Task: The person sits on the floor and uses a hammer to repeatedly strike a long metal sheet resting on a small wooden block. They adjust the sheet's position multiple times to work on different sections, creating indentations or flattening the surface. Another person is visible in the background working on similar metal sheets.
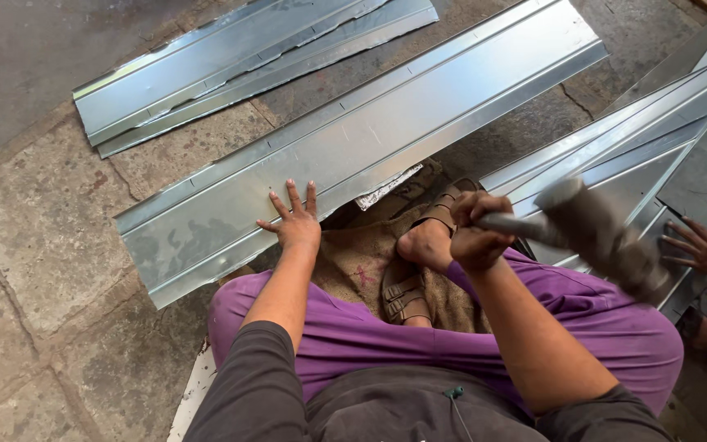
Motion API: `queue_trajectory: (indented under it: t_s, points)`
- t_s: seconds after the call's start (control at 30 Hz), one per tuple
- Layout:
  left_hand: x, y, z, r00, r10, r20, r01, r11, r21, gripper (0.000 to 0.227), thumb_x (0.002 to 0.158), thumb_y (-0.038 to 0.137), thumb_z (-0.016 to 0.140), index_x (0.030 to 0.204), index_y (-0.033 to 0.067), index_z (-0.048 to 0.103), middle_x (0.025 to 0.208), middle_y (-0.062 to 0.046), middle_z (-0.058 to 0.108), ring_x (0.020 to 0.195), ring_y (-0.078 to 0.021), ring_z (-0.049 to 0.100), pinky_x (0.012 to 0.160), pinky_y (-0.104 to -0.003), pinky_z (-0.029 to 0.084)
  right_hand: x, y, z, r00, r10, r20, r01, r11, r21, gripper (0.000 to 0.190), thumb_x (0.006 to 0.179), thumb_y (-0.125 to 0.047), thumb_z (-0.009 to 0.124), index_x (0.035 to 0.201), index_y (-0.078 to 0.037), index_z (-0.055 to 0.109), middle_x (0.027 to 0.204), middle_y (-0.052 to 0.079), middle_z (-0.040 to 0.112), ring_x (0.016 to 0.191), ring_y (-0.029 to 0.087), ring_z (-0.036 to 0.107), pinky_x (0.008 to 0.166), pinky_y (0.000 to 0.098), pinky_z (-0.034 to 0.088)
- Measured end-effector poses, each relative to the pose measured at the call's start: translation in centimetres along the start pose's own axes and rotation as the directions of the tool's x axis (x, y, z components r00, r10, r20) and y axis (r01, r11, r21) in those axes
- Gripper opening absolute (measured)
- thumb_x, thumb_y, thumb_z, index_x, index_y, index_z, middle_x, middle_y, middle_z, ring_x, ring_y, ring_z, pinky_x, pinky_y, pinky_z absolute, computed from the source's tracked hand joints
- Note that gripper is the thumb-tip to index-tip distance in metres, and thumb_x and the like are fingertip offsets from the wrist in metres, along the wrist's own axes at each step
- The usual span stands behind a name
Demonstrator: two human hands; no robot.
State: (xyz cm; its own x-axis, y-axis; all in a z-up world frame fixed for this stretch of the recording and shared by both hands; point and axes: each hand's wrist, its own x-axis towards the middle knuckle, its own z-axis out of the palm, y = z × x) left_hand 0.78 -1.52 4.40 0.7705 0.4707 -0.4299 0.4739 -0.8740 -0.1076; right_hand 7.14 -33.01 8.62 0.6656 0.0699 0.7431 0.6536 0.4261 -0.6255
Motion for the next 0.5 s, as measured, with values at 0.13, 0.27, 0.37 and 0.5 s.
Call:
queue_trajectory:
  t_s: [0.13,0.27,0.37,0.5]
  points:
    - [-0.4,0.1,0.1,1.000,0.012,-0.013,-0.012,1.000,0.020,0.083,0.103,0.011,0.039,0.164,0.0347,-0.012,0.172,-0.010,-0.019,0.153,-0.0541,-0.008,0.100,-0.091,0.014,-6.4,2.3,-1.1,0.917,0.384,0.109,-0.168,0.620,-0.767,0.056,0.111,-0.054,0.040,0.115,-0.005,0.066,0.066,0.009,0.059,0.053,0.025,0.056,0.046,0.0361,0.043]
    - [-0.2,0.2,0.0,1.000,-0.004,-0.014,0.003,1.000,-0.017,0.081,0.104,0.011,0.037,0.164,0.0333,-0.013,0.172,-0.009,-0.018,0.153,-0.0542,-0.008,0.100,-0.092,0.014,-8.9,4.4,-2.4,0.823,0.568,-0.013,-0.253,0.347,-0.903,0.050,0.112,-0.054,0.046,0.103,-0.010,0.068,0.075,0.018,0.066,0.067,0.039,0.066,0.057,0.0459,0.052]
    - [0.2,0.0,0.6,1.000,0.000,-0.022,-0.001,1.000,-0.014,0.082,0.103,0.009,0.037,0.164,0.0333,-0.013,0.172,-0.010,-0.018,0.153,-0.0539,-0.009,0.101,-0.092,0.012,-9.2,3.9,-2.6,0.777,0.628,-0.037,-0.405,0.455,-0.793,0.046,0.107,-0.051,0.046,0.099,-0.009,0.062,0.072,0.020,0.063,0.068,0.039,0.066,0.061,0.0502,0.052]
    - [0.4,0.0,0.8,0.999,0.010,-0.038,-0.011,1.000,-0.023,0.083,0.103,0.009,0.037,0.164,0.0329,-0.013,0.172,-0.010,-0.019,0.153,-0.0545,-0.009,0.100,-0.092,0.012,-7.2,2.5,-1.3,0.681,0.732,0.034,-0.440,0.446,-0.779,0.042,0.104,-0.049,0.047,0.103,-0.009,0.061,0.072,0.019,0.067,0.064,0.039,0.070,0.058,0.0501,0.053]
